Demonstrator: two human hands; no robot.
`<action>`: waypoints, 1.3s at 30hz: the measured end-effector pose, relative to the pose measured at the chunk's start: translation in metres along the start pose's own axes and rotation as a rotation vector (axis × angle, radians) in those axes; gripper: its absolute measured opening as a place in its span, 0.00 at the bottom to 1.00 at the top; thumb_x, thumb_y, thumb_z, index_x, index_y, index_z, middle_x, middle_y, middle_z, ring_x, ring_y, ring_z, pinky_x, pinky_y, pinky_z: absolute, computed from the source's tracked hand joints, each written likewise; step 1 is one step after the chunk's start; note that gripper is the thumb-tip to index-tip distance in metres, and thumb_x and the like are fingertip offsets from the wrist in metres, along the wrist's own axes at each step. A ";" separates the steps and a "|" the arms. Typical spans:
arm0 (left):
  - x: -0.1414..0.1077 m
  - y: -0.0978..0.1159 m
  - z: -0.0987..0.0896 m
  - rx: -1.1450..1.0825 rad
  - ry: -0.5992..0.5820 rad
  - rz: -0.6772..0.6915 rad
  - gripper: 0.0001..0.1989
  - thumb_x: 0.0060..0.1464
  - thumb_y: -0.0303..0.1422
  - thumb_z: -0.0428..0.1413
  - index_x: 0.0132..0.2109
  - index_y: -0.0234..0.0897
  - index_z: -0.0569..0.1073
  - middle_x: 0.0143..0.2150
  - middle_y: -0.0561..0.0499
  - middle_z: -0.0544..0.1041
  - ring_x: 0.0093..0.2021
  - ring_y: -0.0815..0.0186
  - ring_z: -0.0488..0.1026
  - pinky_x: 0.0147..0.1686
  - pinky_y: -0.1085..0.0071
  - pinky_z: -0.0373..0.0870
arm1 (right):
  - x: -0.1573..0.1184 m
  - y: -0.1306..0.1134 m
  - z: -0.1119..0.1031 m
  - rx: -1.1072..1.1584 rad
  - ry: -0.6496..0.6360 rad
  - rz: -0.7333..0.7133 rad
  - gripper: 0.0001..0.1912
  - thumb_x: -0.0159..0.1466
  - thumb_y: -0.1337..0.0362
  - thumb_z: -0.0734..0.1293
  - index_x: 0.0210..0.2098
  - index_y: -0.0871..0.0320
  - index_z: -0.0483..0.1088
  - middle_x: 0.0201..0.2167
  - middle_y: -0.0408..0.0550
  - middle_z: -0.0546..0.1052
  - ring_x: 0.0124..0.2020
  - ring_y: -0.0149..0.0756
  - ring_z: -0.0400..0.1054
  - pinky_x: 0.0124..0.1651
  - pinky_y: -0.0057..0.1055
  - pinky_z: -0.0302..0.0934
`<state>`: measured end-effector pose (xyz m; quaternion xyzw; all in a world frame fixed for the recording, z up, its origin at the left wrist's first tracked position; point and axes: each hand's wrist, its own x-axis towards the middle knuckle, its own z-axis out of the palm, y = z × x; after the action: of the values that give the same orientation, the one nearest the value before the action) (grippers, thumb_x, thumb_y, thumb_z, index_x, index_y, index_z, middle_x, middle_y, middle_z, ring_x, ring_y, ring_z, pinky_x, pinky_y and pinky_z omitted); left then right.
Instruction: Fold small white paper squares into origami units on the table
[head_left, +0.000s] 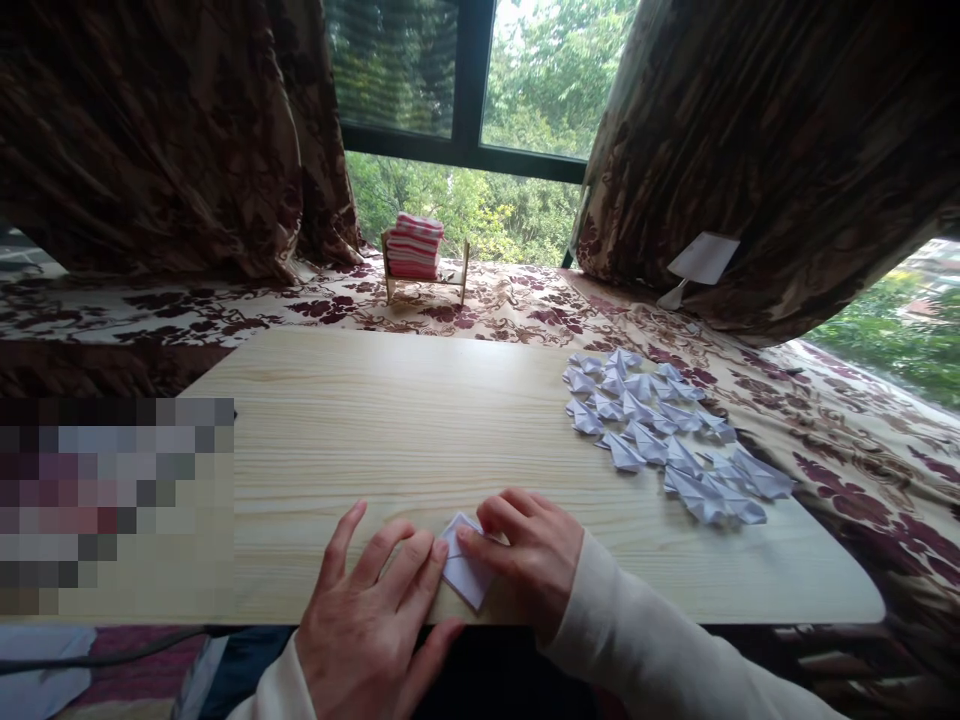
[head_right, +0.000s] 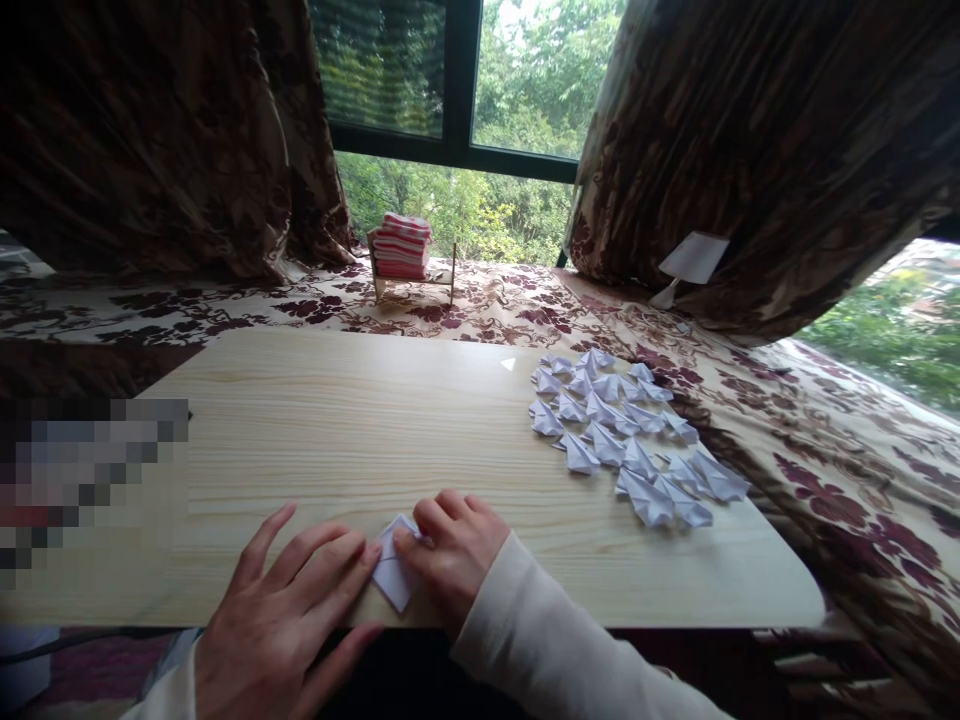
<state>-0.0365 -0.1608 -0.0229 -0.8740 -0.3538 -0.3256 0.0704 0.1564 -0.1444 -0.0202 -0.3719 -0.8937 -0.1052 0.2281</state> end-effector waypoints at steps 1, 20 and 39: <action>0.000 0.000 0.000 -0.003 0.003 -0.002 0.16 0.53 0.40 0.52 0.45 0.36 0.73 0.40 0.51 0.76 0.45 0.61 0.68 0.59 0.53 0.44 | 0.000 -0.003 -0.002 -0.039 -0.013 -0.001 0.09 0.59 0.68 0.64 0.40 0.58 0.69 0.28 0.46 0.69 0.30 0.34 0.57 0.28 0.31 0.48; 0.000 -0.001 0.004 0.009 0.033 0.038 0.17 0.53 0.41 0.52 0.44 0.36 0.73 0.39 0.50 0.77 0.45 0.61 0.69 0.59 0.52 0.45 | 0.009 -0.006 -0.020 -0.177 -0.116 0.107 0.12 0.56 0.66 0.65 0.41 0.62 0.68 0.30 0.50 0.70 0.32 0.40 0.58 0.31 0.35 0.49; -0.005 0.002 0.004 0.020 0.051 -0.027 0.17 0.52 0.43 0.53 0.45 0.39 0.74 0.39 0.48 0.77 0.45 0.59 0.69 0.59 0.50 0.44 | 0.021 0.002 -0.043 0.079 -0.252 0.347 0.07 0.57 0.65 0.65 0.36 0.56 0.72 0.33 0.48 0.71 0.33 0.35 0.64 0.34 0.31 0.55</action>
<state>-0.0358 -0.1640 -0.0291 -0.8597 -0.3670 -0.3454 0.0836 0.1588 -0.1450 0.0275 -0.5212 -0.8410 0.0181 0.1439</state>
